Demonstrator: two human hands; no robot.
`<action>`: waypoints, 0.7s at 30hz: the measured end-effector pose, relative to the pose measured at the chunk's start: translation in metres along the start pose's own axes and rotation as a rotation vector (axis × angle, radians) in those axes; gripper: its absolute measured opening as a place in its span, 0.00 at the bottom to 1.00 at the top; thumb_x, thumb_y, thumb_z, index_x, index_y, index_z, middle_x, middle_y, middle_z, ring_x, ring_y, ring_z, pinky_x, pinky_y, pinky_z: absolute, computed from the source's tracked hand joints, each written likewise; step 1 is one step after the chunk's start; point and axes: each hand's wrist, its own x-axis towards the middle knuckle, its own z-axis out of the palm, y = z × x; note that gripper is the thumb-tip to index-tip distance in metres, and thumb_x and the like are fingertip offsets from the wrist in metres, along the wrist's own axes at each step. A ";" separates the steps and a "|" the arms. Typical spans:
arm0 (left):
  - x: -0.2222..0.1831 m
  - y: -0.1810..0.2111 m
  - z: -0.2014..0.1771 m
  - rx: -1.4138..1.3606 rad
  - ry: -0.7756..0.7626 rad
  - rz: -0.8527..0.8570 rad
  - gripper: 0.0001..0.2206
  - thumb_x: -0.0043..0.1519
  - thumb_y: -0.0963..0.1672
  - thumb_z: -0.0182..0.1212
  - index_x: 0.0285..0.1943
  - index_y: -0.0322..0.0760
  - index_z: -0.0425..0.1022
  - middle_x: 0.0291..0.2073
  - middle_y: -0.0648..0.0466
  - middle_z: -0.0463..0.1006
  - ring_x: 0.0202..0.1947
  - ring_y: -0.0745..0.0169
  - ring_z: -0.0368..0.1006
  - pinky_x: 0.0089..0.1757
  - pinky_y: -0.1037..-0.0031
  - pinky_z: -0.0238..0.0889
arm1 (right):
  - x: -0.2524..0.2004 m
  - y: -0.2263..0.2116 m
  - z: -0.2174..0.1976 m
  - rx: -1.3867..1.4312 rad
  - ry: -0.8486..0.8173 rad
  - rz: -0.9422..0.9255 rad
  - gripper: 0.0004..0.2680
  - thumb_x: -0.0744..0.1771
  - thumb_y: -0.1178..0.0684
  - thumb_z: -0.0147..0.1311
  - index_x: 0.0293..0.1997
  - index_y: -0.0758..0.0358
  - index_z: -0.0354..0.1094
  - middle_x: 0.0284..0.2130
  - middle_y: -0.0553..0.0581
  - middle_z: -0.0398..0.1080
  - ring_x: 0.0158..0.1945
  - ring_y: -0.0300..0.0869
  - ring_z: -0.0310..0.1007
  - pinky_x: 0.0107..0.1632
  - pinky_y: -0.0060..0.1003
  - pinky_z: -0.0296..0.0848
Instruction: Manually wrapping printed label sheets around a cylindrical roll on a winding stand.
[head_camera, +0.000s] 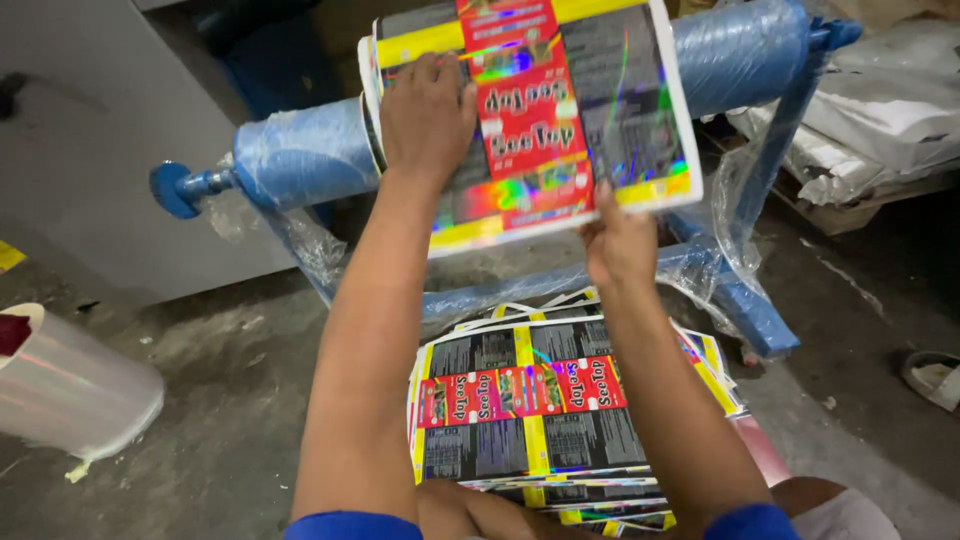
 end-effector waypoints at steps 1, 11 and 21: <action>0.015 -0.006 0.018 -0.006 0.208 0.094 0.21 0.73 0.54 0.47 0.65 0.39 0.74 0.64 0.47 0.75 0.64 0.49 0.69 0.60 0.57 0.64 | -0.013 0.000 -0.004 0.018 0.004 0.011 0.08 0.70 0.57 0.55 0.54 0.64 0.67 0.42 0.55 0.75 0.41 0.42 0.77 0.42 0.41 0.77; 0.100 -0.018 0.027 -0.020 0.170 0.068 0.32 0.68 0.58 0.46 0.73 0.33 0.60 0.71 0.46 0.61 0.71 0.44 0.54 0.62 0.36 0.44 | -0.072 -0.047 -0.142 0.295 -0.594 0.462 0.32 0.64 0.34 0.56 0.71 0.63 0.49 0.65 0.64 0.62 0.66 0.57 0.65 0.63 0.62 0.65; 0.126 -0.002 0.015 -0.004 -0.020 0.034 0.37 0.67 0.62 0.40 0.76 0.36 0.58 0.72 0.47 0.61 0.71 0.45 0.57 0.61 0.41 0.53 | 0.088 0.020 -0.146 -0.435 -0.378 0.406 0.19 0.66 0.50 0.60 0.61 0.69 0.65 0.51 0.57 0.76 0.51 0.42 0.76 0.54 0.41 0.75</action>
